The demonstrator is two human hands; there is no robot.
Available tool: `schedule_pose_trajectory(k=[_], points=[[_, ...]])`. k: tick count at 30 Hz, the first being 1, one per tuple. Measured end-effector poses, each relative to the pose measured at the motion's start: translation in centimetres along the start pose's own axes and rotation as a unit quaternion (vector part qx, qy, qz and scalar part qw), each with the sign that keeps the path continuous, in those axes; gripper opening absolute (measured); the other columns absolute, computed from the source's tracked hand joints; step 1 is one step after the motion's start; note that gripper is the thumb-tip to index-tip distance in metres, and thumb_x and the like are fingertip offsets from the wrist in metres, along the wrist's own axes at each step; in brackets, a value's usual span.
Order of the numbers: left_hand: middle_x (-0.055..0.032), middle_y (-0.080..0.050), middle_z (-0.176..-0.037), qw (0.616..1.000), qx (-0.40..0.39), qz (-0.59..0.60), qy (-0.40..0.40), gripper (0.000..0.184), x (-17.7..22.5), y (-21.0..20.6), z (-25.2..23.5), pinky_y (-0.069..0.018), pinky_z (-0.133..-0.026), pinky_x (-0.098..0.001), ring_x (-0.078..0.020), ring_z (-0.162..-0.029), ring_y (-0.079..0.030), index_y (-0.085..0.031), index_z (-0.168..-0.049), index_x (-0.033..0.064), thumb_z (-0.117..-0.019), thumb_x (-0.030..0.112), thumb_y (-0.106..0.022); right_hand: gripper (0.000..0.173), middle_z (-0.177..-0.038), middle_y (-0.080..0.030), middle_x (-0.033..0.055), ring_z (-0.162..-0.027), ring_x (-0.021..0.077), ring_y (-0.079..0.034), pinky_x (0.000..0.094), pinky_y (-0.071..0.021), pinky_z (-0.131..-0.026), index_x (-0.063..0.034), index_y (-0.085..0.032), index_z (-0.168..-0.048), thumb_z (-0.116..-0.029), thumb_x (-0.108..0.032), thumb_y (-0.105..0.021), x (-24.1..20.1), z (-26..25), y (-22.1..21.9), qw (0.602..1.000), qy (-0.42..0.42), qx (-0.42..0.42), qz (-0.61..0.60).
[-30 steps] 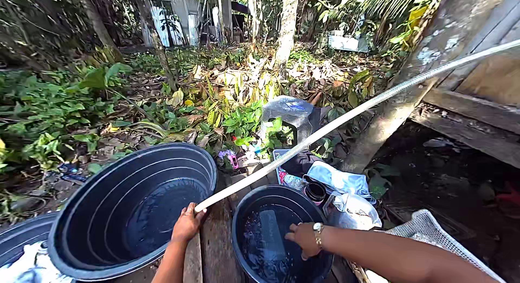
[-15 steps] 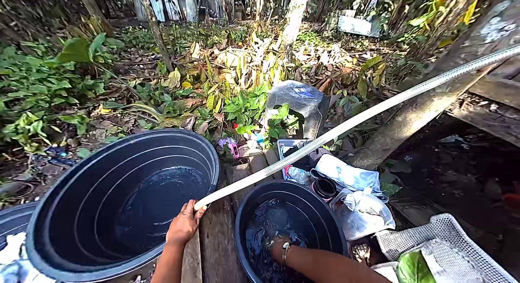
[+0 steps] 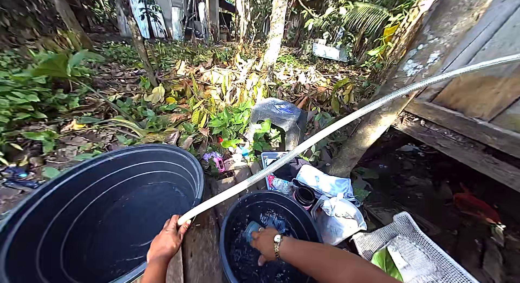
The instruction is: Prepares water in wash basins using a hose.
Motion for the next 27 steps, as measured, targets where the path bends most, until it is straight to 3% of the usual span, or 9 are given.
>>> schedule_pose_trajectory(k=[3,5,8,11,15,17,19,24,27], points=[[-0.0203,-0.057,-0.144,1.0,-0.003,-0.003,-0.001,0.051,-0.1,0.0,0.0,-0.0492,-0.096,-0.0675,-0.0445,-0.122,-0.063,-0.054,-0.142,0.012,-0.1061,0.048,-0.052,0.09,-0.171,-0.01,0.024,-0.152,0.0552,-0.018,0.0782,-0.026,-0.112,-0.015,-0.029,-0.164,-0.0913,-0.035,-0.079,2.2,-1.8,-2.4,0.985,-0.121,0.009,-0.12],[-0.0191,-0.057,-0.144,1.0,-0.005,-0.003,-0.003,0.051,-0.1,0.0,0.1,-0.0494,-0.096,-0.0664,-0.0436,-0.122,-0.063,-0.054,-0.142,0.0124,-0.1063,0.049,-0.051,0.107,-0.171,0.003,0.026,-0.15,0.0557,-0.024,0.0724,-0.0333,-0.113,-0.0195,-0.01,-0.167,-0.0886,-0.034,-0.081,3.9,-2.7,-3.4,0.967,-0.185,0.024,-0.174],[-0.018,-0.058,-0.144,1.0,-0.01,-0.005,0.001,0.05,-0.2,0.0,0.1,-0.0499,-0.097,-0.0651,-0.042,-0.122,-0.063,-0.054,-0.142,0.0129,-0.1063,0.049,-0.051,0.11,-0.165,-0.017,0.0354,-0.146,0.0522,-0.035,0.0627,-0.0375,-0.116,-0.0056,-0.001,-0.165,-0.0902,-0.029,-0.078,4.8,-3.7,-4.8,0.94,-0.236,0.015,-0.245],[-0.0176,-0.058,-0.144,1.0,-0.012,-0.006,0.001,0.049,-0.1,-0.1,-0.1,-0.0501,-0.097,-0.0649,-0.041,-0.121,-0.064,-0.054,-0.141,0.013,-0.1067,0.048,-0.05,0.091,-0.15,-0.045,0.0362,-0.141,0.047,-0.045,0.061,-0.0372,-0.115,0.0117,-0.019,-0.158,-0.0947,-0.028,-0.071,4.1,-4.1,-5.6,0.949,-0.222,-0.078,-0.209],[-0.0174,-0.059,-0.142,1.0,-0.011,-0.005,-0.002,0.048,0.1,-0.2,0.1,-0.0504,-0.095,-0.0652,-0.0412,-0.12,-0.065,-0.055,-0.14,0.0128,-0.1066,0.047,-0.051,0.112,-0.147,-0.047,0.0373,-0.135,0.0506,-0.05,0.0669,-0.0388,-0.11,0.0054,-0.012,-0.162,-0.0827,-0.025,-0.085,2.0,-2.4,-3.8,0.976,-0.128,-0.17,-0.048],[-0.0179,-0.059,-0.142,1.0,-0.009,-0.003,-0.004,0.048,0.3,-0.2,0.0,-0.05,-0.095,-0.0659,-0.0416,-0.12,-0.064,-0.055,-0.14,0.0124,-0.1065,0.047,-0.051,0.099,-0.142,-0.051,0.0378,-0.131,0.0512,-0.052,0.0688,-0.0396,-0.107,0.0107,-0.03,-0.155,-0.0823,-0.027,-0.087,1.8,0.3,-1.1,0.977,-0.1,-0.19,-0.004],[-0.0184,-0.059,-0.142,1.0,-0.007,-0.001,-0.005,0.048,0.2,-0.3,0.0,-0.0502,-0.095,-0.0661,-0.0419,-0.119,-0.065,-0.055,-0.139,0.0119,-0.1066,0.046,-0.052,0.074,-0.132,-0.058,0.0379,-0.125,0.0515,-0.056,0.0704,-0.0411,-0.102,0.0151,-0.055,-0.135,-0.0838,-0.029,-0.086,2.4,3.2,2.0,0.977,-0.094,-0.19,0.003],[-0.0188,-0.059,-0.142,1.0,-0.006,-0.001,-0.004,0.049,0.2,-0.3,0.0,-0.0499,-0.096,-0.0659,-0.0427,-0.121,-0.064,-0.055,-0.139,0.0115,-0.1061,0.048,-0.052,0.071,-0.13,-0.06,0.0352,-0.125,0.0495,-0.057,0.0691,-0.0419,-0.101,0.0115,-0.057,-0.133,-0.0877,-0.037,-0.082,5.9,9.8,9.9,0.974,-0.155,-0.166,-0.008],[-0.0176,-0.06,-0.141,1.0,-0.004,-0.002,-0.003,0.049,0.2,-0.2,0.0,-0.05,-0.096,-0.0659,-0.0422,-0.12,-0.064,-0.055,-0.139,0.0122,-0.1061,0.048,-0.052,0.062,-0.117,-0.066,0.0304,-0.112,0.0437,-0.062,0.0647,-0.0451,-0.095,0.0091,-0.066,-0.12,-0.0847,-0.039,-0.084,9.2,12.5,13.0,0.976,-0.181,-0.116,-0.043]])
Point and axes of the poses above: each hand's wrist, its own z-axis away from the middle knuckle, its own y-axis out of the back of the hand, x = y × z, the point moved 8 cm from there along -z, towards the middle knuckle
